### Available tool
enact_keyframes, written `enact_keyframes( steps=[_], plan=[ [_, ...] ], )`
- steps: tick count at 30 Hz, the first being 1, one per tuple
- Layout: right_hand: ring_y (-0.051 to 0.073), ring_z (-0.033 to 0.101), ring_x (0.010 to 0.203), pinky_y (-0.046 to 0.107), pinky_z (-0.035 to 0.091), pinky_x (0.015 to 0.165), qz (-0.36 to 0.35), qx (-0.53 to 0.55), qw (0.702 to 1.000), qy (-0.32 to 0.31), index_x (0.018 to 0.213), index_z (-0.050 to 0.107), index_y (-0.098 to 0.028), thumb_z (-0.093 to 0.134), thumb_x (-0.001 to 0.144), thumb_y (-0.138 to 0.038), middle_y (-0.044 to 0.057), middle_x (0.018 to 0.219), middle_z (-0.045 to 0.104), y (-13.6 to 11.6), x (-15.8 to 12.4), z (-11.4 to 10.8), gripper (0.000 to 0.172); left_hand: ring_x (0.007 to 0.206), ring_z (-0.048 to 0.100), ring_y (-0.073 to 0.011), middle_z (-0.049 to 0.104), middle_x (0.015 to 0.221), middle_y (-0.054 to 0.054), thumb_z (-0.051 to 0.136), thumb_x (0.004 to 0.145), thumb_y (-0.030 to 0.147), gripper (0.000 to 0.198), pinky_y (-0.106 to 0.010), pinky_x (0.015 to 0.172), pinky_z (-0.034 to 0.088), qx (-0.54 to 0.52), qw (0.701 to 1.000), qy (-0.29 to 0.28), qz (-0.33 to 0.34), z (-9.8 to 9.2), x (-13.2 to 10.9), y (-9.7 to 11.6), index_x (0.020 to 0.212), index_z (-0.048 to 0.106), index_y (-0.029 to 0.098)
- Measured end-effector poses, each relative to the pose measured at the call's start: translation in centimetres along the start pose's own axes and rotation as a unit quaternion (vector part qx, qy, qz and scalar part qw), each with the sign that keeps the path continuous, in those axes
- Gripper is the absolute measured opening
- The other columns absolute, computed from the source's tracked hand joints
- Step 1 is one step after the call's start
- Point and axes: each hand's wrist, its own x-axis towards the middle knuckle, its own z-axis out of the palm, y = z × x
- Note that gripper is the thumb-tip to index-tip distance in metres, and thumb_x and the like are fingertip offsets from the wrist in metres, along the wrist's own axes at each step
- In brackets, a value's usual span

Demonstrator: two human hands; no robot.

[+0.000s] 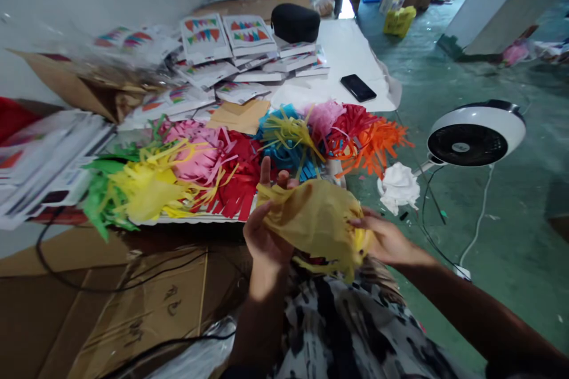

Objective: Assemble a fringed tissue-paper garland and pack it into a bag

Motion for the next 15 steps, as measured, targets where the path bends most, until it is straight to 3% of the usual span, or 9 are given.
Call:
enact_keyframes(
  steps=[2, 5, 10, 13, 15],
  plan=[
    [0.012, 0.065, 0.06, 0.024, 0.058, 0.057, 0.012, -0.002, 0.999, 0.032, 0.101, 0.07, -0.023, 0.082, 0.077, -0.036, 0.0, 0.081, 0.072, -1.9, 0.5, -0.5, 0.029, 0.129, 0.066, -0.0268, 0.073, 0.126, -0.008, 0.044, 0.099, 0.043, 0.051, -0.052, 0.113, 0.053, 0.041, 0.999, -0.001, 0.018, -0.7, 0.7, -0.1, 0.146, 0.058, 0.029],
    [0.006, 0.051, 0.046, 0.015, 0.044, 0.04, 0.013, -0.116, 0.991, 0.066, 0.095, 0.066, -0.022, 0.086, 0.075, -0.034, -0.006, 0.067, 0.063, -4.5, 1.7, -1.6, 0.031, 0.129, 0.067, -0.0274, 0.069, 0.137, -0.007, 0.051, 0.099, 0.042, 0.051, -0.051, 0.11, 0.056, 0.107, 0.993, 0.028, 0.034, -2.1, 1.5, -0.1, 0.149, 0.054, 0.033],
    [0.005, 0.046, 0.041, 0.016, 0.036, 0.034, 0.0, -0.257, 0.962, 0.094, 0.092, 0.063, -0.02, 0.086, 0.07, -0.032, -0.007, 0.062, 0.06, -5.8, 4.0, -3.5, 0.035, 0.135, 0.063, -0.0327, 0.064, 0.146, -0.012, 0.056, 0.097, 0.041, 0.056, -0.053, 0.11, 0.056, 0.177, 0.974, 0.141, 0.03, -5.6, 2.6, -0.4, 0.152, 0.051, 0.027],
    [0.007, 0.046, 0.039, 0.019, 0.039, 0.034, 0.002, -0.302, 0.947, 0.107, 0.094, 0.063, -0.02, 0.083, 0.068, -0.031, -0.008, 0.057, 0.058, -5.5, 4.9, -4.5, 0.034, 0.143, 0.056, -0.0319, 0.058, 0.152, -0.014, 0.062, 0.094, 0.036, 0.064, -0.053, 0.118, 0.049, 0.239, 0.937, 0.25, 0.037, -8.8, 2.8, -0.2, 0.154, 0.045, 0.024],
    [0.008, 0.047, 0.04, 0.02, 0.042, 0.035, 0.0, -0.324, 0.939, 0.114, 0.095, 0.063, -0.02, 0.082, 0.068, -0.029, -0.008, 0.058, 0.06, -5.4, 5.1, -5.2, 0.034, 0.15, 0.047, -0.0326, 0.048, 0.16, -0.017, 0.066, 0.092, 0.038, 0.077, -0.054, 0.124, 0.04, 0.343, 0.896, 0.273, 0.066, -10.7, 2.7, 0.8, 0.16, 0.035, 0.022]
  ],
)
